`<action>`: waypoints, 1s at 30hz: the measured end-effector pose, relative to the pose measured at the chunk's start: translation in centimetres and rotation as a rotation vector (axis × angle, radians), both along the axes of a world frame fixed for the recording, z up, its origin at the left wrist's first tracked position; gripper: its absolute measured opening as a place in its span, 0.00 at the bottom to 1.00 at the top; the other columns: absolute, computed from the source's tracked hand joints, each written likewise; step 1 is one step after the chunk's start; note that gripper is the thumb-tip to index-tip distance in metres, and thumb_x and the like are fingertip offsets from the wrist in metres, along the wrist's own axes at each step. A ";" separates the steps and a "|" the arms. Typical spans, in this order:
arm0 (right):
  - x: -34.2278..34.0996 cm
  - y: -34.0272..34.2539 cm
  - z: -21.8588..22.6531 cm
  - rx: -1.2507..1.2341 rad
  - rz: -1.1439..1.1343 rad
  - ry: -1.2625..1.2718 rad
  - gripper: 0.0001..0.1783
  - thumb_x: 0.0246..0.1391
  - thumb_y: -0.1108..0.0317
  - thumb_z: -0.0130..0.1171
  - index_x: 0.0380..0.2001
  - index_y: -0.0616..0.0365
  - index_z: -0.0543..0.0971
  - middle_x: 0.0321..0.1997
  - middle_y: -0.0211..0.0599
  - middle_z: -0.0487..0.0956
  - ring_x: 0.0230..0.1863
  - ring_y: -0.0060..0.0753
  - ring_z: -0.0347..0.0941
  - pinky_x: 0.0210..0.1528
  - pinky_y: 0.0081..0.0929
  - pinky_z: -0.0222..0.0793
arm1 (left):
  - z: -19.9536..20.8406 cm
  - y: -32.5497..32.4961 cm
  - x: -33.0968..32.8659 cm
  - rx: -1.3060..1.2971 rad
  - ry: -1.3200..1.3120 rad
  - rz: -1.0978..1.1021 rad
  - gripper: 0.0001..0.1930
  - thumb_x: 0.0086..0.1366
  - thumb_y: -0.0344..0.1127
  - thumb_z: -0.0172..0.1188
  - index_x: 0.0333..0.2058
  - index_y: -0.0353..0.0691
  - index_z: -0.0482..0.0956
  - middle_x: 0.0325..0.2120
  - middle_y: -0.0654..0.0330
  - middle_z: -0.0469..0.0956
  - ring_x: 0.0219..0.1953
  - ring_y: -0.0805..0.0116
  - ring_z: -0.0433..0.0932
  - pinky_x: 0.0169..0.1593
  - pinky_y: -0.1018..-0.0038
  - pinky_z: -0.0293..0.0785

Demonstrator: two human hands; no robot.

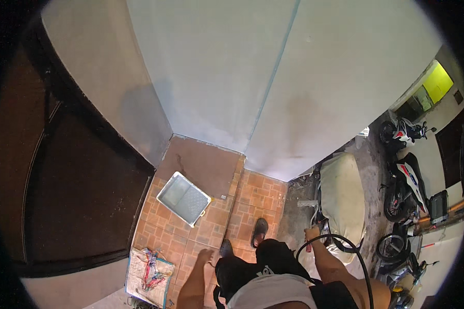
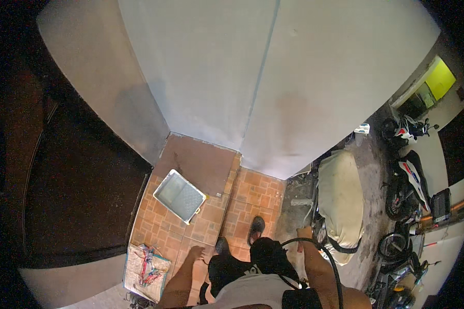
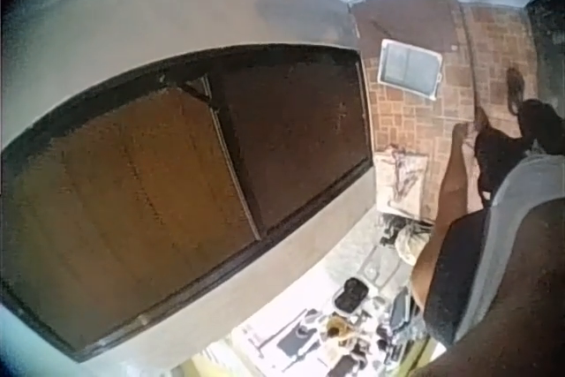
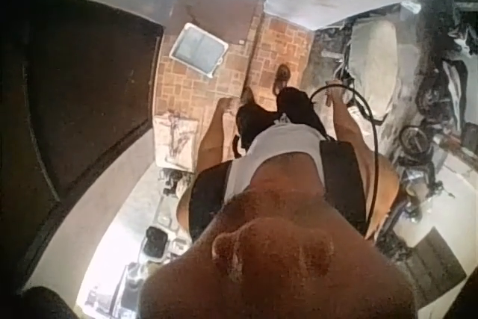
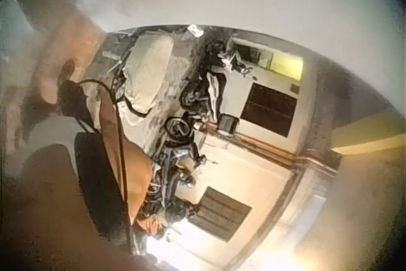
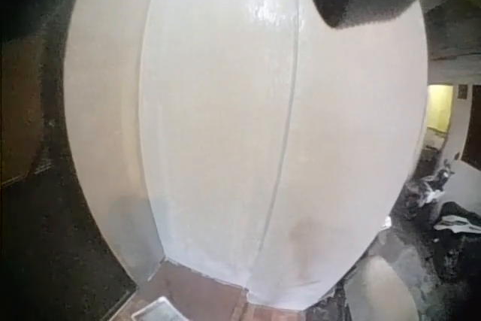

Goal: Painting a wall using a paint roller and paint tray.

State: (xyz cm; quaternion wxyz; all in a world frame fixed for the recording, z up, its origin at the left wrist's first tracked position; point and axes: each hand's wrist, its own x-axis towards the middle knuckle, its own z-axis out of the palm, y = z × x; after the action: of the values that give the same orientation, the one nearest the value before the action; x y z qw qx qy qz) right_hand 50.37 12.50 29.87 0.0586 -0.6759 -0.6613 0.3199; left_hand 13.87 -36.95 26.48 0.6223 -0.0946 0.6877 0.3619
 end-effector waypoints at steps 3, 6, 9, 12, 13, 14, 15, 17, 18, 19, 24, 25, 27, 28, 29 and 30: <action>2.4 -2.6 3.1 0.030 0.053 0.037 0.11 0.45 0.75 0.60 0.25 0.66 0.67 0.12 0.39 0.68 0.07 0.39 0.68 0.06 0.36 0.63 | 4.2 -1.8 -1.5 -0.104 -0.024 0.081 0.17 0.69 0.45 0.52 0.45 0.38 0.77 0.34 0.51 0.78 0.34 0.56 0.79 0.40 0.59 0.75; -3.0 -8.6 8.8 -0.077 0.030 0.103 0.10 0.46 0.75 0.61 0.25 0.66 0.68 0.13 0.40 0.70 0.09 0.38 0.70 0.09 0.36 0.65 | 5.0 -7.6 -1.4 -0.207 -0.002 0.208 0.14 0.68 0.43 0.49 0.41 0.40 0.77 0.30 0.53 0.78 0.27 0.60 0.79 0.30 0.62 0.73; 0.0 -8.4 9.8 0.147 0.028 0.080 0.12 0.45 0.73 0.63 0.25 0.65 0.69 0.14 0.40 0.71 0.12 0.36 0.72 0.12 0.36 0.66 | 6.0 -4.3 -1.5 -0.164 0.000 0.171 0.13 0.67 0.43 0.51 0.38 0.40 0.78 0.27 0.53 0.78 0.26 0.61 0.80 0.25 0.65 0.71; -2.9 -11.9 13.4 -0.052 -0.257 0.196 0.13 0.44 0.72 0.61 0.31 0.68 0.72 0.17 0.42 0.74 0.15 0.36 0.74 0.14 0.35 0.67 | 5.4 -4.4 -2.6 -0.116 -0.081 0.101 0.13 0.65 0.43 0.52 0.35 0.39 0.78 0.26 0.54 0.79 0.24 0.59 0.79 0.25 0.63 0.76; -4.6 -12.6 15.5 -0.060 -0.248 0.208 0.13 0.44 0.72 0.61 0.31 0.68 0.72 0.17 0.42 0.74 0.15 0.36 0.74 0.14 0.35 0.67 | 4.8 -4.6 -3.7 -0.121 -0.068 0.111 0.13 0.65 0.43 0.52 0.35 0.39 0.78 0.26 0.54 0.79 0.24 0.59 0.79 0.25 0.63 0.76; -5.6 -13.4 17.1 -0.151 -0.244 0.217 0.14 0.44 0.71 0.60 0.32 0.70 0.72 0.17 0.43 0.74 0.16 0.37 0.75 0.14 0.35 0.67 | 4.4 -4.8 -4.7 -0.011 0.078 -0.045 0.13 0.65 0.44 0.53 0.37 0.41 0.78 0.30 0.53 0.81 0.30 0.59 0.81 0.32 0.64 0.76; -5.5 -14.3 17.8 -0.237 -0.253 0.222 0.15 0.44 0.71 0.59 0.33 0.72 0.72 0.17 0.44 0.75 0.17 0.37 0.75 0.14 0.36 0.67 | 4.3 -5.0 -5.2 0.102 0.218 -0.216 0.14 0.64 0.46 0.53 0.39 0.42 0.77 0.34 0.52 0.82 0.35 0.59 0.82 0.39 0.65 0.76; 0.4 -13.9 14.6 -0.014 -0.217 0.088 0.14 0.44 0.70 0.58 0.29 0.74 0.72 0.15 0.45 0.74 0.15 0.38 0.75 0.14 0.37 0.67 | 8.7 3.7 -5.4 0.141 0.152 0.059 0.15 0.64 0.46 0.52 0.39 0.42 0.77 0.33 0.52 0.82 0.33 0.60 0.81 0.37 0.66 0.76; 0.6 -14.4 13.6 0.240 -0.189 -0.028 0.13 0.45 0.69 0.58 0.26 0.73 0.72 0.13 0.44 0.72 0.14 0.38 0.74 0.13 0.37 0.67 | 10.4 5.0 -6.6 0.151 0.159 0.050 0.15 0.64 0.46 0.52 0.39 0.42 0.77 0.33 0.52 0.82 0.33 0.60 0.81 0.37 0.66 0.76; 0.5 -14.4 13.3 0.488 -0.153 -0.147 0.13 0.45 0.69 0.57 0.22 0.72 0.71 0.12 0.42 0.71 0.12 0.39 0.73 0.13 0.37 0.66 | 11.7 5.6 -7.8 0.189 0.149 0.078 0.14 0.63 0.44 0.53 0.39 0.40 0.77 0.32 0.53 0.82 0.31 0.61 0.81 0.33 0.68 0.76; -0.2 -14.2 12.3 0.343 -0.243 -0.045 0.12 0.45 0.69 0.57 0.23 0.72 0.71 0.12 0.43 0.71 0.12 0.39 0.73 0.13 0.38 0.66 | 17.8 8.8 -10.3 0.350 0.251 0.164 0.14 0.62 0.41 0.51 0.39 0.38 0.77 0.32 0.54 0.81 0.30 0.62 0.82 0.30 0.70 0.76; -0.2 -14.2 12.4 0.305 -0.261 -0.021 0.12 0.46 0.69 0.57 0.23 0.72 0.71 0.12 0.43 0.71 0.12 0.39 0.73 0.12 0.38 0.66 | 18.8 9.6 -10.8 0.393 0.248 0.134 0.14 0.63 0.41 0.51 0.39 0.38 0.77 0.31 0.54 0.81 0.29 0.63 0.81 0.30 0.70 0.76; -0.4 -14.1 12.5 0.223 -0.292 0.027 0.12 0.46 0.69 0.57 0.23 0.71 0.71 0.12 0.43 0.71 0.12 0.39 0.73 0.12 0.38 0.66 | 20.5 11.3 -11.1 0.433 0.245 0.103 0.13 0.63 0.40 0.50 0.38 0.38 0.77 0.31 0.54 0.81 0.29 0.64 0.81 0.30 0.70 0.76; -0.4 -13.9 12.5 0.181 -0.307 0.049 0.12 0.46 0.69 0.57 0.23 0.71 0.71 0.12 0.43 0.72 0.12 0.39 0.73 0.12 0.38 0.66 | 21.1 12.3 -11.1 0.437 0.264 0.091 0.13 0.63 0.39 0.50 0.38 0.38 0.77 0.30 0.54 0.81 0.28 0.64 0.81 0.30 0.71 0.76; -0.1 -13.9 12.5 0.139 -0.322 0.071 0.12 0.46 0.69 0.57 0.23 0.71 0.71 0.12 0.43 0.72 0.11 0.39 0.73 0.12 0.38 0.66 | 21.6 12.9 -10.8 0.440 0.282 0.079 0.13 0.63 0.39 0.49 0.38 0.38 0.77 0.30 0.55 0.80 0.27 0.65 0.80 0.30 0.71 0.76; -0.3 -13.9 12.7 0.098 -0.329 0.102 0.12 0.46 0.69 0.57 0.23 0.71 0.71 0.12 0.44 0.72 0.11 0.39 0.73 0.12 0.38 0.66 | 21.3 13.2 -10.8 0.420 0.273 0.077 0.13 0.63 0.38 0.49 0.39 0.37 0.77 0.28 0.54 0.80 0.25 0.66 0.79 0.28 0.73 0.75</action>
State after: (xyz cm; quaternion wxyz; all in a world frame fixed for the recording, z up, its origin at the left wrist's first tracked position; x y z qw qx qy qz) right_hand 50.08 -1.44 42.53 0.1764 -0.7543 -0.5528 0.3072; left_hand 3.04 -23.72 47.77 0.5154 0.0604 0.6712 0.5294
